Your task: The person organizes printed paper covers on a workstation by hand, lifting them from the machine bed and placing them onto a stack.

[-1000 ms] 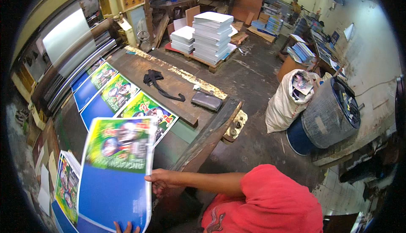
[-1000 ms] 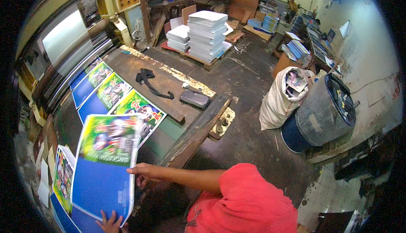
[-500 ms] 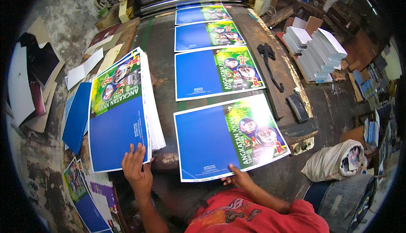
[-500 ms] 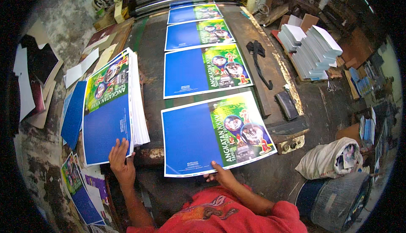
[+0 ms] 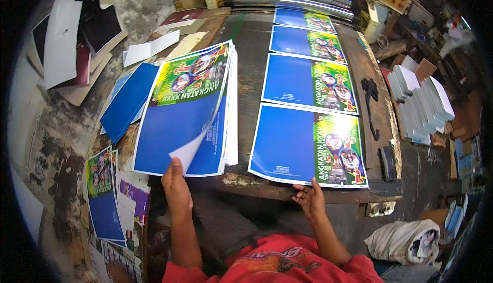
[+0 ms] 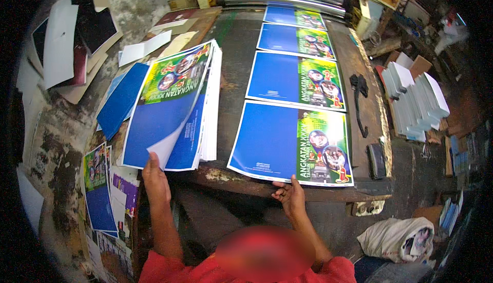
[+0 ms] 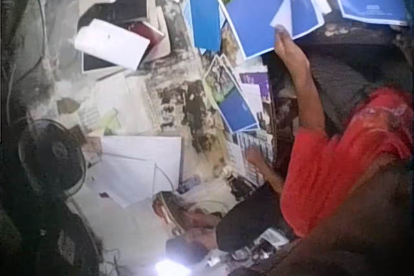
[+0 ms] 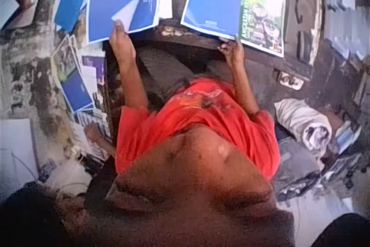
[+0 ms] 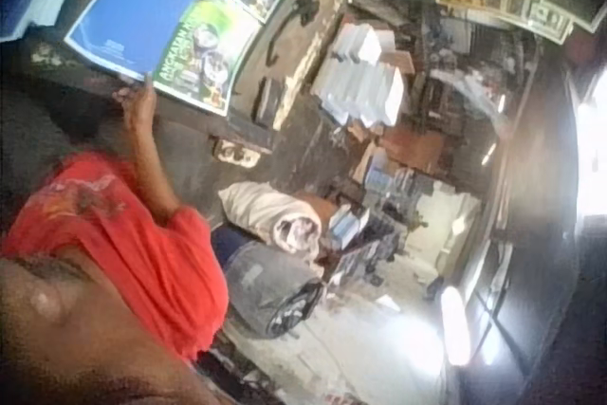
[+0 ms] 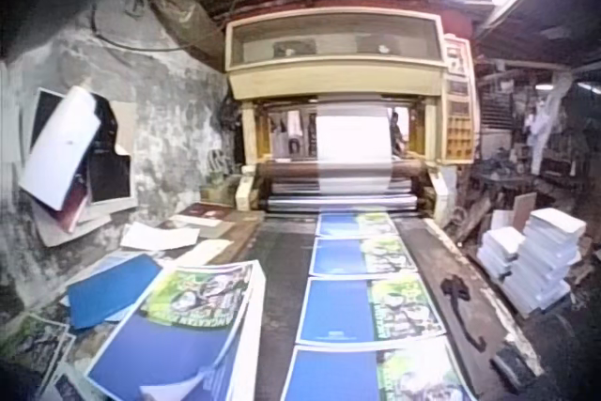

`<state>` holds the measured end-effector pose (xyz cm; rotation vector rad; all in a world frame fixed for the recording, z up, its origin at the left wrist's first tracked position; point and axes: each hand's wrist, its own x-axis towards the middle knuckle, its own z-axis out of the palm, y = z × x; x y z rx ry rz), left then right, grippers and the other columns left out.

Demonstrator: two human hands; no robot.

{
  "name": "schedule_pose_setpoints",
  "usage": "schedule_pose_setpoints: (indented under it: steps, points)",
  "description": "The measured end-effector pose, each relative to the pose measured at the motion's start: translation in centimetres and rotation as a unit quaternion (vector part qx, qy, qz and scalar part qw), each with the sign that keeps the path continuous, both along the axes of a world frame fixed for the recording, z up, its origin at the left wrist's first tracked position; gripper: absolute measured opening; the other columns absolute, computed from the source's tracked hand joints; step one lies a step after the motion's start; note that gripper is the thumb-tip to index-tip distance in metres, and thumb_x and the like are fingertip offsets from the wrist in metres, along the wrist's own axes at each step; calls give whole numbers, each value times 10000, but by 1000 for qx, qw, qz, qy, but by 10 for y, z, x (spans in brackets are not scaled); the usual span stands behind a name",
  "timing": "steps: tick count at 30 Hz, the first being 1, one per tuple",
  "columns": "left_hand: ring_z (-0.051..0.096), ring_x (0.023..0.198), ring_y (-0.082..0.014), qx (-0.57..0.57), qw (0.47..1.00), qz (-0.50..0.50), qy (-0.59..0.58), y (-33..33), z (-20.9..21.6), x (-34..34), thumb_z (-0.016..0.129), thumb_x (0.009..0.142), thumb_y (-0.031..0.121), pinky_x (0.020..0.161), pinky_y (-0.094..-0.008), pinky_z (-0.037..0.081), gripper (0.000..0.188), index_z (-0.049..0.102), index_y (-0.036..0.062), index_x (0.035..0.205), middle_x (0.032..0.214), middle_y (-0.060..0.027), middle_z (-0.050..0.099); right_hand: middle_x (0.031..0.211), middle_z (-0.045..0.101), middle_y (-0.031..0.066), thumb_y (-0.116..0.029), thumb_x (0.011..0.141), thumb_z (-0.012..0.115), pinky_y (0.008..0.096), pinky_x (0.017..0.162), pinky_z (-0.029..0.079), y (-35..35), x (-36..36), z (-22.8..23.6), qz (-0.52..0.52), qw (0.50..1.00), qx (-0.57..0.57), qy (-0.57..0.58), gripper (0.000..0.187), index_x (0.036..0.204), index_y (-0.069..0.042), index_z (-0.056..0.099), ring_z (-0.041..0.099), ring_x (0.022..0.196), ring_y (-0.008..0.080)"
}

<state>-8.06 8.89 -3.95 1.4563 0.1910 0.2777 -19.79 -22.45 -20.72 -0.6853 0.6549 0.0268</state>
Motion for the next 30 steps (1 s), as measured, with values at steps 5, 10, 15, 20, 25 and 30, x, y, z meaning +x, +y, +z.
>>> schedule_pose_setpoints:
  steps: [5, 10, 15, 20, 25, 30]
  points:
    - [654, 1038, -264, 400, 901, -77, -150, -6, 6, -14, 532, 983, 339, 1049, -415, 347, 330, 714, 64, 995, 1040, -95, 717, 1134, 628, 157, -463, 993, 425, 393, 681, 558, 9, 4, 6, -66, 997, -41, 10, 480, 1297, -91, 422, 613, 777, 189]
    - [660, 1064, -235, 365, 865, -258, -229, -15, 15, -28, 646, 889, 312, 1085, -472, 275, 194, 737, 141, 906, 970, -22, 737, 1255, 570, 140, -543, 962, 422, 418, 718, 549, 7, -1, 47, -49, 998, -26, -13, 618, 1405, -118, 352, 611, 877, 219]
    - [674, 1050, -212, 285, 838, -398, -241, -32, 19, -36, 804, 725, 275, 1124, -508, 216, 111, 752, 192, 780, 852, 10, 747, 1278, 547, 152, -531, 914, 517, 465, 851, 526, -13, -15, 66, 57, 979, 47, -192, 719, 1419, -49, 347, 619, 1011, 286]
    - [685, 1020, -200, 221, 832, -472, -190, -55, 1, -44, 873, 620, 243, 1127, -498, 238, 215, 742, 166, 772, 855, 23, 746, 1161, 590, 147, -335, 806, 738, 480, 838, 549, -23, -61, 42, 49, 983, 151, -94, 685, 1321, -1, 435, 602, 1036, 269]
    - [684, 1013, -218, 101, 872, -473, -73, -68, -43, -41, 803, 737, 271, 1139, -494, 206, 151, 725, 143, 759, 840, -22, 742, 1123, 593, 182, -191, 742, 785, 455, 821, 558, -24, -108, 28, 179, 956, 118, -202, 704, 1320, 6, 434, 606, 986, 258]
    - [692, 966, -283, 42, 897, -440, -8, -77, -72, -41, 521, 921, 542, 1139, -516, 204, 542, 703, 78, 707, 779, -95, 724, 1102, 602, 192, -124, 714, 796, 414, 851, 545, -19, -118, 19, 282, 949, 50, -131, 698, 1308, -1, 451, 607, 959, 247]
